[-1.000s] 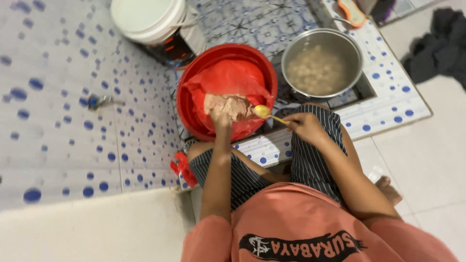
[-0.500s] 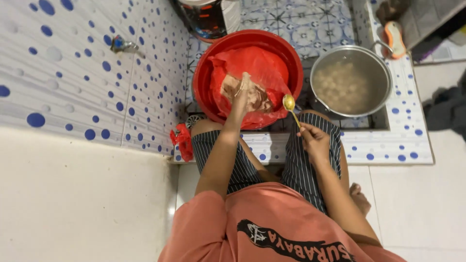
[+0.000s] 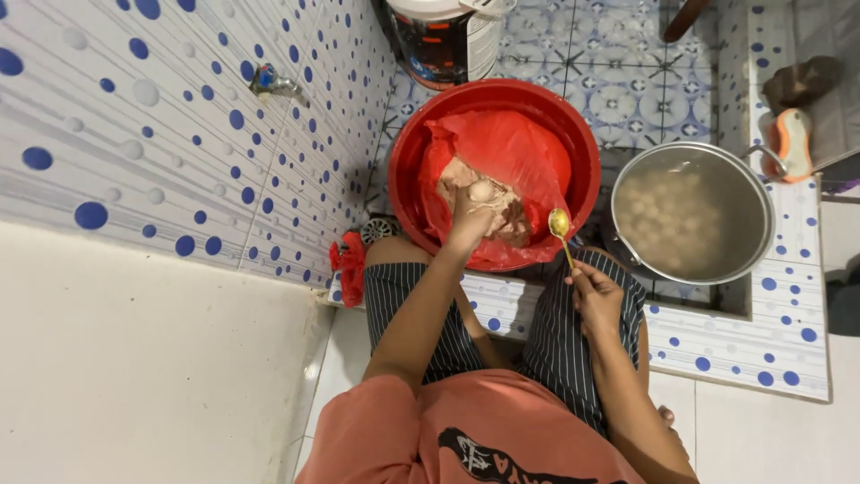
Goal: Shaping meat paste into balls by hand and using a spoon to drop them into a pot of water
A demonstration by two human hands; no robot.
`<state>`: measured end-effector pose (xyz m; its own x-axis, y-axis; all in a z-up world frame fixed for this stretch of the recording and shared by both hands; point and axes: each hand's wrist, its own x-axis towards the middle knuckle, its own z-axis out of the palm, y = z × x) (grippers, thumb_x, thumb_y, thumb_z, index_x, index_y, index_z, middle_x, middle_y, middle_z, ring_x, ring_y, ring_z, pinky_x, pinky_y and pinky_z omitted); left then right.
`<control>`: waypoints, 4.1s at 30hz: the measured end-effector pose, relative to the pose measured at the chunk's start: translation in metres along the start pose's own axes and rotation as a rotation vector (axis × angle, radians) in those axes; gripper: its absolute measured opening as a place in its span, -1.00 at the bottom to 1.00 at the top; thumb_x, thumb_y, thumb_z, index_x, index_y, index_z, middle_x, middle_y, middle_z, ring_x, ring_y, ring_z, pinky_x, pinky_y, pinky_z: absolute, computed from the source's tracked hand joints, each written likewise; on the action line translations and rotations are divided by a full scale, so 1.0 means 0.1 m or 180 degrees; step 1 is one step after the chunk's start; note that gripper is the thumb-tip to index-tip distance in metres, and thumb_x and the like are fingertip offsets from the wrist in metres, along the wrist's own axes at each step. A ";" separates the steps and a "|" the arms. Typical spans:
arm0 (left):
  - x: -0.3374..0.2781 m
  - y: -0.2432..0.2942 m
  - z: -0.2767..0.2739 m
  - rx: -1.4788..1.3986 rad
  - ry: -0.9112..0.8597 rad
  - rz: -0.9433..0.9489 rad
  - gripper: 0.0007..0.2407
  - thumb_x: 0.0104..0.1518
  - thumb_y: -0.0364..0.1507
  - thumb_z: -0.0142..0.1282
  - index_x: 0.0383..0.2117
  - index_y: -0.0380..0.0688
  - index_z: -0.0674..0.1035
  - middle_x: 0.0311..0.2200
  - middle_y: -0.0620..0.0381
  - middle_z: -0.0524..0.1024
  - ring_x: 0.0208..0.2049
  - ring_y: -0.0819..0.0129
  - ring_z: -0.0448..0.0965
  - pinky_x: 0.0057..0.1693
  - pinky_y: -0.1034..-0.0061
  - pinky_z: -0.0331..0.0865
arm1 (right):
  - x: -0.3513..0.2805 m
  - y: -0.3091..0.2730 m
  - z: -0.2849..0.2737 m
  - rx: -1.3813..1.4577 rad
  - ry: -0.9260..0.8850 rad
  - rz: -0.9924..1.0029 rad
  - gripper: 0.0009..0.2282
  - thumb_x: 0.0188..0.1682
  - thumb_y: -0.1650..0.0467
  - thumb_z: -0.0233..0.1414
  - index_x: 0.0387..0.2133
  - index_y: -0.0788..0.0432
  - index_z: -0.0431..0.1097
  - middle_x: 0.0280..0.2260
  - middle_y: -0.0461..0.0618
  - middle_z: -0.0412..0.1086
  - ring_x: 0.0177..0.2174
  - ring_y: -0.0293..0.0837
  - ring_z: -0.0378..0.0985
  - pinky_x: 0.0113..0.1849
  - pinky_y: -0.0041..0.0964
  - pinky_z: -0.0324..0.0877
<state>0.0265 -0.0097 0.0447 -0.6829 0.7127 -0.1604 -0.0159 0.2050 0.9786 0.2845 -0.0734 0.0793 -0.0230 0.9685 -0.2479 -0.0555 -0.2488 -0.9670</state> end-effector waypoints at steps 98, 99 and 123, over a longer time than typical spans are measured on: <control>0.17 0.19 -0.07 -0.0218 -0.1670 0.0067 -0.83 -0.04 -0.37 0.39 -0.49 -0.10 0.60 -0.59 0.21 0.61 -0.50 0.41 0.66 -0.01 0.42 0.57 | 0.33 -1.11 0.70 -0.4319 -0.0295 -0.3915 -0.67 0.06 0.63 0.07 0.02 0.09 0.60 -0.33 -0.17 0.41 -0.53 -0.24 0.36 -0.58 -0.36 0.24; 0.18 0.16 -0.06 -0.0214 -0.1676 0.0065 -0.83 -0.04 -0.37 0.39 -0.49 -0.10 0.60 -0.59 0.21 0.61 -0.50 0.41 0.66 -0.01 0.42 0.57 | 0.33 -1.10 0.73 -0.4321 -0.0291 -0.3907 -0.67 0.06 0.63 0.07 0.02 0.09 0.60 -0.33 -0.17 0.41 -0.53 -0.24 0.36 -0.58 -0.36 0.24; 0.49 -0.74 0.08 0.1564 -0.0815 0.1006 -0.84 -0.04 -0.34 0.34 -0.32 0.04 0.73 -0.47 0.05 0.68 -0.27 0.04 0.71 -0.14 0.26 0.59 | 1.48 0.10 -1.14 -0.1988 0.0201 -0.0576 -0.93 0.15 0.54 0.14 -0.18 0.24 0.58 -0.54 0.05 0.44 -0.74 -0.30 0.31 -0.74 -0.43 0.04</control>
<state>0.0000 0.0159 -0.0367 -0.4028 0.9143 0.0412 0.5360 0.1992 0.8204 0.3941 0.0687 0.0257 -0.0078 0.9980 -0.0626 0.5379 -0.0486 -0.8416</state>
